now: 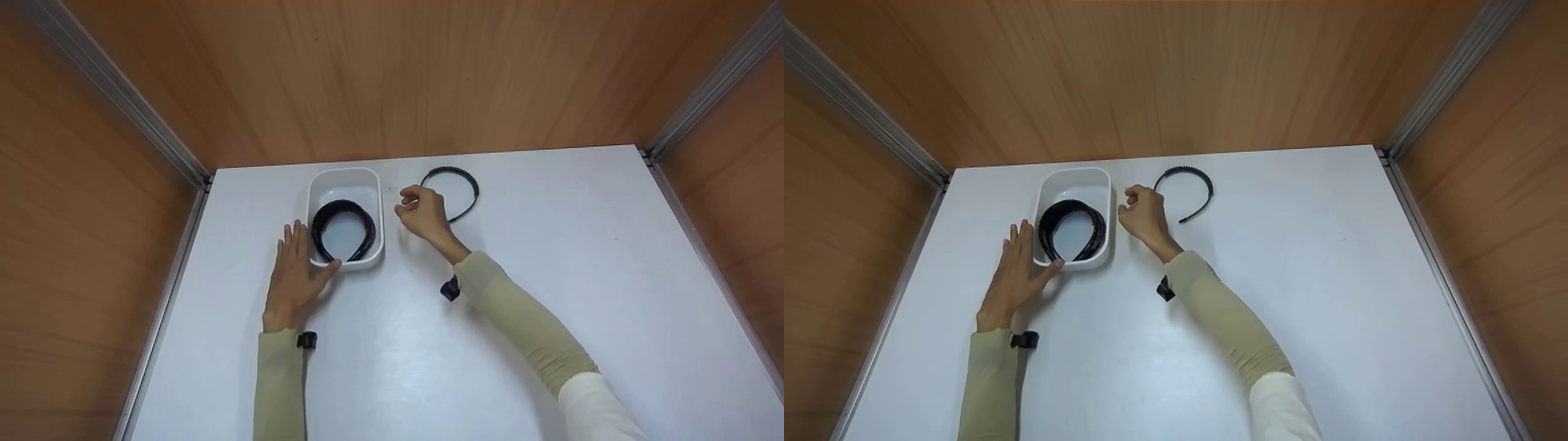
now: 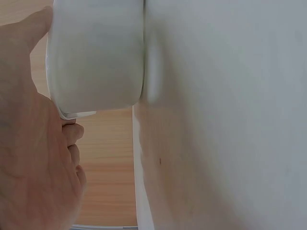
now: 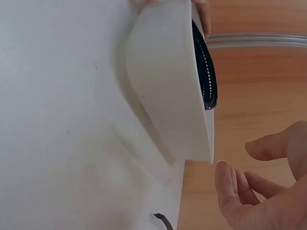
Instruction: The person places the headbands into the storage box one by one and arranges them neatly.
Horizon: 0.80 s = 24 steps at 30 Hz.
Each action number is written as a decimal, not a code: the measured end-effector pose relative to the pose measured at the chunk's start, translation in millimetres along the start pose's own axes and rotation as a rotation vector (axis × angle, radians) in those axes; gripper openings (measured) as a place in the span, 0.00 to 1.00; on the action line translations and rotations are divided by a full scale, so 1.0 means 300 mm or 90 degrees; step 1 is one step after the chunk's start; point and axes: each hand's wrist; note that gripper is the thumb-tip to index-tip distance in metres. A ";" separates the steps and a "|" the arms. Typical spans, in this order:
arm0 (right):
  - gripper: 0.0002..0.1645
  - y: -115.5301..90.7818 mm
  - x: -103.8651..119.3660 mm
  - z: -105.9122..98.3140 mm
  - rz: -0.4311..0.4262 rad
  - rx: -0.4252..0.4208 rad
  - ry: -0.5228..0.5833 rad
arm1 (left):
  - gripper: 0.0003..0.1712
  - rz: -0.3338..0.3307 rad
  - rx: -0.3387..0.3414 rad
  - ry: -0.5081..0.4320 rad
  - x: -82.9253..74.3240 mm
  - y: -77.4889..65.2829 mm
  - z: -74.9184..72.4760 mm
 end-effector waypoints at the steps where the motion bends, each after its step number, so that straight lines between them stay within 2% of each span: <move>1: 0.18 0.004 -0.004 -0.010 0.001 -0.002 -0.003 | 0.66 0.000 -0.001 0.001 -0.001 0.001 0.001; 13: 0.19 0.066 -0.071 -0.133 0.000 -0.024 -0.037 | 0.65 0.005 -0.009 0.012 -0.004 0.014 0.001; 24: 0.21 0.115 -0.115 -0.251 0.024 -0.024 -0.044 | 0.65 0.003 0.001 0.015 -0.011 0.013 0.002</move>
Point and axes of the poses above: each hand's wrist, its own y-axis towards the middle knuckle, its own z-axis out of the palm, x = y × z, and after that the axes turned 1 degree about -z, right-handed
